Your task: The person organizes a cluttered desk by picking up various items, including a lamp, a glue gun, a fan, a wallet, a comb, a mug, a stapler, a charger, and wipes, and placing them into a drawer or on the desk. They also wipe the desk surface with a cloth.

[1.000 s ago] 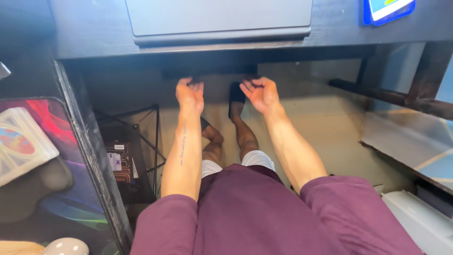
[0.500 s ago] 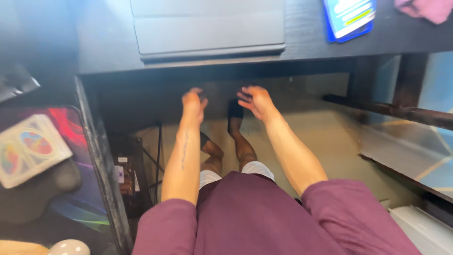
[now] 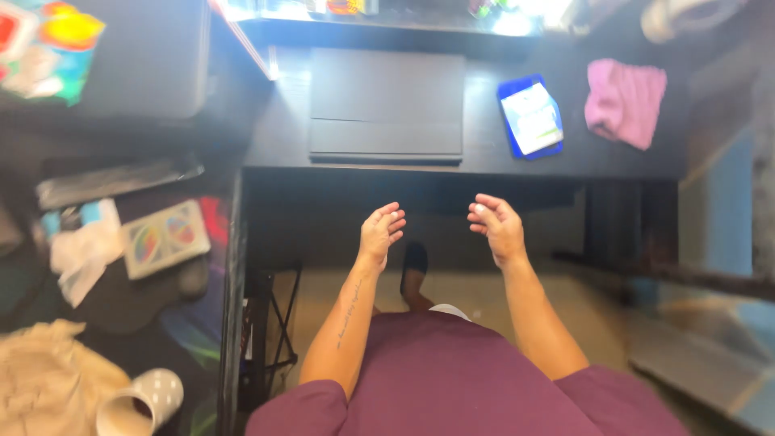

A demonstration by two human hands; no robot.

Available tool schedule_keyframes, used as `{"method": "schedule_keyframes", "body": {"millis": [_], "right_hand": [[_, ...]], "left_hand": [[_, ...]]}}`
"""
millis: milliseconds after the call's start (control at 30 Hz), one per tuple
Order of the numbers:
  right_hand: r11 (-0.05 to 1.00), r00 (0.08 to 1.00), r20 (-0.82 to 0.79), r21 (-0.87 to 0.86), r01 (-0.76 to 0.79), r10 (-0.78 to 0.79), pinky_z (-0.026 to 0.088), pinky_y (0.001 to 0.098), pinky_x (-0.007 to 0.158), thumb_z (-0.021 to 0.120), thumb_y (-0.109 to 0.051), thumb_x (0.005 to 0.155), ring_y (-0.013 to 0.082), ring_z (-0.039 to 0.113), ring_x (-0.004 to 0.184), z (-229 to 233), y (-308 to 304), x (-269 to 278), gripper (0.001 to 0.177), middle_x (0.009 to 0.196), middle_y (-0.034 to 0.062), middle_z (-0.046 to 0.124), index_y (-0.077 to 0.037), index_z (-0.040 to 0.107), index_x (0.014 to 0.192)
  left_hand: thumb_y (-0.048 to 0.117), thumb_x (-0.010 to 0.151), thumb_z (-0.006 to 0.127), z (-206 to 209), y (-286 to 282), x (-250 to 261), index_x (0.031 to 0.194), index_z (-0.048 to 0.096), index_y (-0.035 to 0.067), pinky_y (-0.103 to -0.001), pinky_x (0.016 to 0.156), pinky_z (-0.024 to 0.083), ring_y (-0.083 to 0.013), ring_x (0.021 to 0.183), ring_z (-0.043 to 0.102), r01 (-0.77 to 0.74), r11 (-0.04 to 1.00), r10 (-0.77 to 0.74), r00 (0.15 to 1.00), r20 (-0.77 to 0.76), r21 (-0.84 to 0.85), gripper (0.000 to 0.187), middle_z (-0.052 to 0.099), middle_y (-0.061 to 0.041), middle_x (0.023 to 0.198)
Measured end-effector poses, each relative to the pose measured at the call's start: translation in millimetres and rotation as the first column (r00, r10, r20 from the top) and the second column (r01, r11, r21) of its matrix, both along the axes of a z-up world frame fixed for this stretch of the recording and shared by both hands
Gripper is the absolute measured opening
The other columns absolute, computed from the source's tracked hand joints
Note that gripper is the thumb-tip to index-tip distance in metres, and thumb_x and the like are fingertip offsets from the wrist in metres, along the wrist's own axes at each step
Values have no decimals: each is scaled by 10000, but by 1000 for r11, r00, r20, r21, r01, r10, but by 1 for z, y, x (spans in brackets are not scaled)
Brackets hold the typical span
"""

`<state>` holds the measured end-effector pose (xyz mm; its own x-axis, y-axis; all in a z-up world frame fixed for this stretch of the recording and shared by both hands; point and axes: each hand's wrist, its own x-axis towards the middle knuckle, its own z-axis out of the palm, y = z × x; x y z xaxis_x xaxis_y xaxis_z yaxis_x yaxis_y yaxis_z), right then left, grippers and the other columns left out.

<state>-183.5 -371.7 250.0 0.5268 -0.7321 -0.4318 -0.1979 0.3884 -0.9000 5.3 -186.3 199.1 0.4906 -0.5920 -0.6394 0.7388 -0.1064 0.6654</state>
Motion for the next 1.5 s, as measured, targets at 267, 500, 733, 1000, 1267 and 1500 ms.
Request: {"method": "schedule_keyframes", "body": {"millis": [267,500,733,1000,1267,1500], "right_hand": [[954,955,64,59,-294,290,581,292,813,673,-165,962,148,702,965,35,26,56,352,1142,105,722,-18,636,1279],[819,819,76,42,-573,569,560,288,834,687,-186,949,150,687,998,49,53,124,397,1170,106,711,-26,630,1308],[692,681,127,-100,-715,722,558,277,831,690,-193,952,144,682,983,73,105,207,399,1142,100,717,-11,633,1302],[539,572,133,-555,-633,809,560,299,933,716,-209,969,157,682,1071,182,157,359,416,1168,103,728,-8,633,1323],[454,715,9,-778,-434,699,511,380,1030,756,-284,919,243,638,1254,219,184,519,538,1336,177,673,-34,619,1376],[694,882,-93,-580,-425,462,613,382,825,780,-350,872,231,712,994,237,208,562,494,1141,155,677,-20,658,1218]], "left_hand": [[192,958,640,66,57,13,1259,674,45,-269,815,538,-126,969,689,-270,963,263,921,289,-16,336,738,-64,1119],[151,957,649,71,136,7,1231,680,26,-270,802,556,-123,926,695,-598,797,587,736,337,-83,303,738,-74,1081],[146,978,622,81,184,47,1216,668,15,-270,757,570,-141,891,694,-751,638,752,561,346,-169,275,728,-90,1062],[219,986,697,151,188,213,1245,662,-35,-284,728,574,-157,880,678,-722,586,771,356,529,-368,365,697,-130,1057],[383,916,734,211,182,373,1353,560,1,-347,768,585,-209,990,681,-773,599,577,236,782,-208,606,617,-139,1243],[499,881,758,233,190,407,968,733,4,-378,853,559,-250,913,751,-794,605,372,336,865,48,503,776,-125,943]]}}
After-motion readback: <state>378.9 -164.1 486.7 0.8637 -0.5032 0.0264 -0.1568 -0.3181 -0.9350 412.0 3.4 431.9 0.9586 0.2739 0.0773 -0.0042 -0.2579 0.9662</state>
